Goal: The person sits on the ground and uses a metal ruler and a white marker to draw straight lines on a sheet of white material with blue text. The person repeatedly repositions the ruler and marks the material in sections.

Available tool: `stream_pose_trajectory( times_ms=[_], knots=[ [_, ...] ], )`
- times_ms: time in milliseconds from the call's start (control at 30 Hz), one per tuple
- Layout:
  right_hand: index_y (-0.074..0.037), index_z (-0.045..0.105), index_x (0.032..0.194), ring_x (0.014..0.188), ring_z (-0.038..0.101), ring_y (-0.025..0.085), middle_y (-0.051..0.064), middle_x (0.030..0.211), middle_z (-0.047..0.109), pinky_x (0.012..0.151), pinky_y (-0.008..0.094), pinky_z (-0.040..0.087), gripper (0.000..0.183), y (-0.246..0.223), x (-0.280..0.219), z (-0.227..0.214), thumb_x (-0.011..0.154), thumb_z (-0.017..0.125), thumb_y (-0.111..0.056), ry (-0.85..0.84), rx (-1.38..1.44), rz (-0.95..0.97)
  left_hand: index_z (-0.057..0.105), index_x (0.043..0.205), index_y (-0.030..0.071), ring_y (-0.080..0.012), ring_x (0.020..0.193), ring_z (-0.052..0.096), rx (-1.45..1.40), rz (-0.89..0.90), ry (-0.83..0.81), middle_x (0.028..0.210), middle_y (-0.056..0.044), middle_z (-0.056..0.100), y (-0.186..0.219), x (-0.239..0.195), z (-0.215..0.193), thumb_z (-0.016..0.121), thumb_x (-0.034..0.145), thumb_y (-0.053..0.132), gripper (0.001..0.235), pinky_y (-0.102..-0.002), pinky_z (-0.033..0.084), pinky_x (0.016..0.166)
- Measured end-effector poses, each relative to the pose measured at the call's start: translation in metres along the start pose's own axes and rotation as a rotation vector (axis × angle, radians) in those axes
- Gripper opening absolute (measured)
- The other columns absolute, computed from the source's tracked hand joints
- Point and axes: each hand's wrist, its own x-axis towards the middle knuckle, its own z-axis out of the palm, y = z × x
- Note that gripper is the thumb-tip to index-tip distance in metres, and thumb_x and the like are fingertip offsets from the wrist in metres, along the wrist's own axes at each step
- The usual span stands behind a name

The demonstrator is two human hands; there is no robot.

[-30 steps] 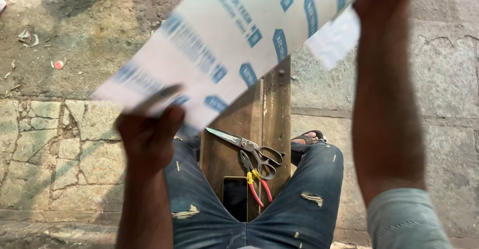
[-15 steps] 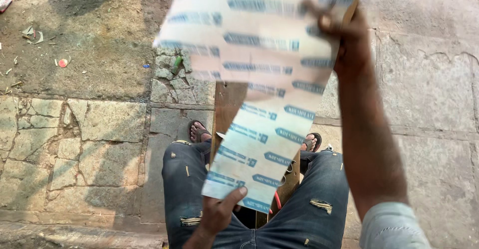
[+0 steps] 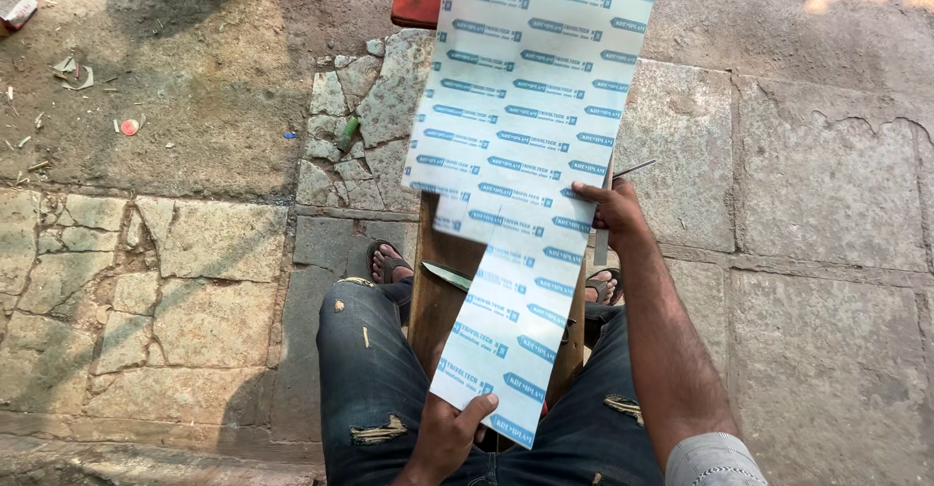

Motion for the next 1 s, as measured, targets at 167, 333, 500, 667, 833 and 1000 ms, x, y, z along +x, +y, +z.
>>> stream_pose_trajectory(
  times_ms=[167,333,500,667,833,1000],
  knots=[
    [-0.002,0.063,0.117,0.089,0.076,0.019,0.013,0.106,0.075,0.077,0.033,0.064,0.039,0.014,0.023,0.013,0.084,0.080,-0.012,0.194,-0.268,-0.221,0.055,0.117,-0.002,-0.0127,0.055,0.063,0.019,0.009,0.017,0.081,-0.012,0.069,0.010,0.012,0.011,0.069,0.089,0.014,0.036,-0.026,0.052,0.045],
    [-0.002,0.064,0.121,0.102,0.074,0.027,0.016,0.116,0.074,0.089,0.044,0.065,0.027,0.022,0.059,0.010,0.104,0.067,-0.023,0.447,-0.600,-0.394,0.063,0.109,-0.002,-0.0109,0.059,0.062,-0.055,-0.003,0.126,0.083,-0.009,0.069,0.006,0.070,0.025,0.066,0.095,0.017,0.024,-0.025,0.053,0.048],
    [0.001,0.062,0.125,0.100,0.075,0.029,0.022,0.117,0.073,0.084,0.043,0.064,0.038,0.013,0.034,0.019,0.100,0.079,-0.023,0.395,-0.745,-0.593,0.061,0.110,0.001,-0.0086,0.055,0.059,-0.262,0.045,0.180,0.080,-0.004,0.068,0.011,0.127,0.033,0.064,0.095,0.011,0.018,-0.023,0.046,0.044],
    [-0.002,0.059,0.132,0.085,0.077,0.026,0.018,0.107,0.076,0.069,0.042,0.066,0.063,0.028,-0.021,0.053,0.084,0.089,-0.029,0.127,-0.955,-0.648,0.060,0.106,0.002,-0.0070,0.050,0.056,-0.245,-0.056,0.163,0.074,-0.003,0.064,0.008,0.148,0.037,0.067,0.096,0.014,0.017,-0.021,0.037,0.036],
    [-0.008,0.057,0.136,0.086,0.077,0.027,0.015,0.117,0.076,0.067,0.041,0.064,0.065,0.019,-0.026,0.064,0.083,0.088,-0.028,0.088,-1.056,-0.655,0.062,0.097,0.000,-0.0084,0.047,0.052,-0.013,-0.225,-0.062,0.068,-0.004,0.063,0.015,0.137,0.020,0.076,0.100,0.030,0.033,-0.021,0.039,0.037],
    [-0.014,0.056,0.137,0.090,0.077,0.026,0.012,0.127,0.074,0.068,0.040,0.063,0.059,0.017,-0.006,0.063,0.089,0.085,-0.030,0.046,-1.149,-0.688,0.071,0.097,0.009,-0.0128,0.059,0.067,0.907,0.061,0.114,0.075,0.000,0.070,0.035,0.144,-0.019,0.070,0.099,0.040,0.031,-0.032,0.057,0.053]
  ],
)
